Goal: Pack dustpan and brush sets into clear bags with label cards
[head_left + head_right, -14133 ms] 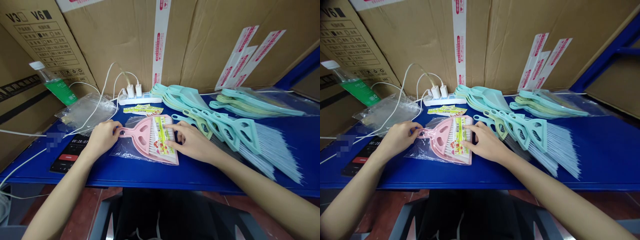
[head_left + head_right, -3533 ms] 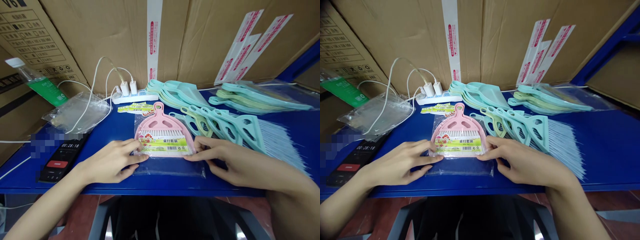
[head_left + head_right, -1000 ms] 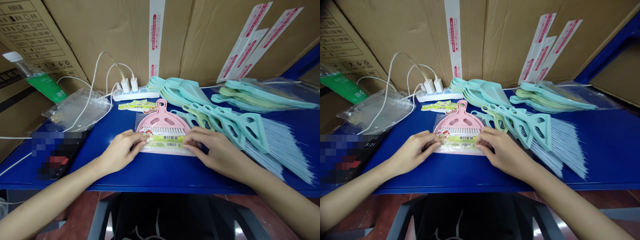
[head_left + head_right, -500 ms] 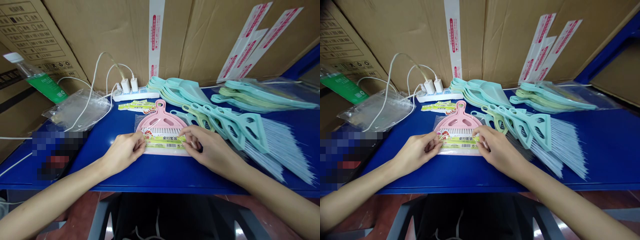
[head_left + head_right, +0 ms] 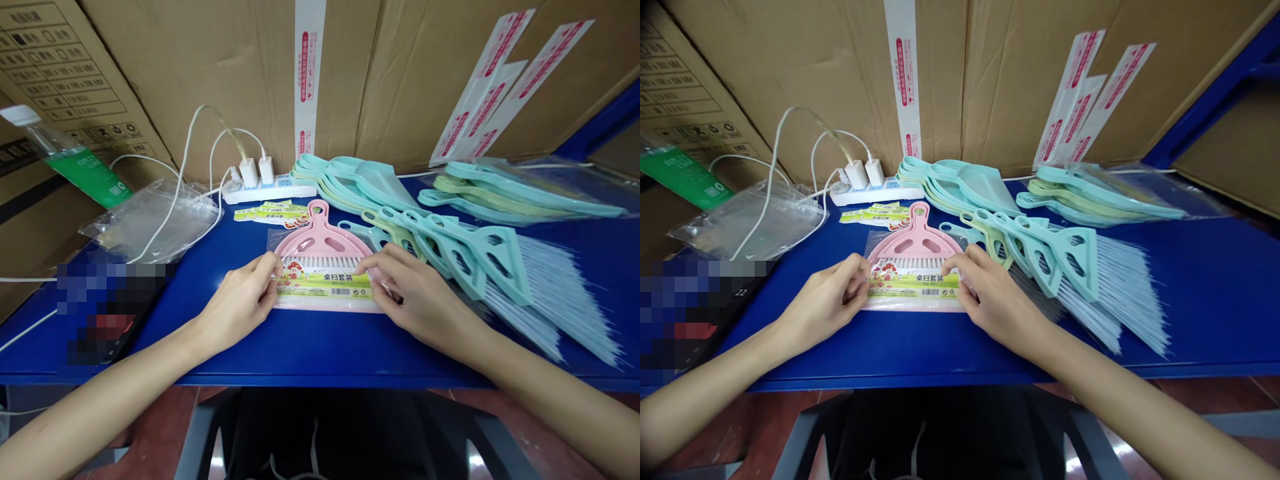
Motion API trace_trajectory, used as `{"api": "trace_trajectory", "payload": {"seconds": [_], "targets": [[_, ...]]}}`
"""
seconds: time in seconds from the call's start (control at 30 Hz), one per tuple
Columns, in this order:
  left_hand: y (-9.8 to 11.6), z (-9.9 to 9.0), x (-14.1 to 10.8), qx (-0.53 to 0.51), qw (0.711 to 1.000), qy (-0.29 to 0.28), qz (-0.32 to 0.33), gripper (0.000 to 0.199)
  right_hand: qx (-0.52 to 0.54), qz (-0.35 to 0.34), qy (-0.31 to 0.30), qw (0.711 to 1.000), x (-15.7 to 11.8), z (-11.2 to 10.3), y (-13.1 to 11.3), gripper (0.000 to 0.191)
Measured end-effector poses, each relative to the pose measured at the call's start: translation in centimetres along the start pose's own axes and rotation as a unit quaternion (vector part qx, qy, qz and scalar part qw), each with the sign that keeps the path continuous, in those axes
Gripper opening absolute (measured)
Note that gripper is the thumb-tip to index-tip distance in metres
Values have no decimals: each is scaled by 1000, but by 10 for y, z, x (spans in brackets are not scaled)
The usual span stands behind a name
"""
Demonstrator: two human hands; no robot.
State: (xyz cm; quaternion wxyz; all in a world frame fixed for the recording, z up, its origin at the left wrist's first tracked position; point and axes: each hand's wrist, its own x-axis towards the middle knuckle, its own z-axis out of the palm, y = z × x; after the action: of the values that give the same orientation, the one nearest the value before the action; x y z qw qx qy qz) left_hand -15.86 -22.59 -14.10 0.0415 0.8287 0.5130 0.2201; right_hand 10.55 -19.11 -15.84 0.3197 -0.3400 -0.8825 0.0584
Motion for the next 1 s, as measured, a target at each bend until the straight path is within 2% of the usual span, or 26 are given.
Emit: {"api": "trace_trajectory", "payload": {"seconds": [0.13,0.23,0.4,0.53,0.63,0.77,0.9,1.0], "targets": [[3,-3,0,13,999,-36,4,16,-1,6,12,1000,0,0,-1,23],[4,-4,-1,69,995,-68,4,24,-3,19,15,1000,0,-1,-1,21],[3,-5,-1,136,985,-79,71,46,-1,31,16,999,0,-2,-1,18],[5,-6,2,168,971,-137,100,57,-2,40,14,999,1,-5,-2,15],[6,-6,4,177,965,-168,99,60,-1,52,6,999,2,-7,-3,14],[7,-5,5,177,962,-178,103,59,-1,65,-3,998,2,-10,-3,14],[8,-5,5,196,957,-182,115,59,-57,55,9,997,1,-13,-1,10],[9,-5,6,209,952,-190,119,59,-146,4,48,988,4,-16,-2,16]]}}
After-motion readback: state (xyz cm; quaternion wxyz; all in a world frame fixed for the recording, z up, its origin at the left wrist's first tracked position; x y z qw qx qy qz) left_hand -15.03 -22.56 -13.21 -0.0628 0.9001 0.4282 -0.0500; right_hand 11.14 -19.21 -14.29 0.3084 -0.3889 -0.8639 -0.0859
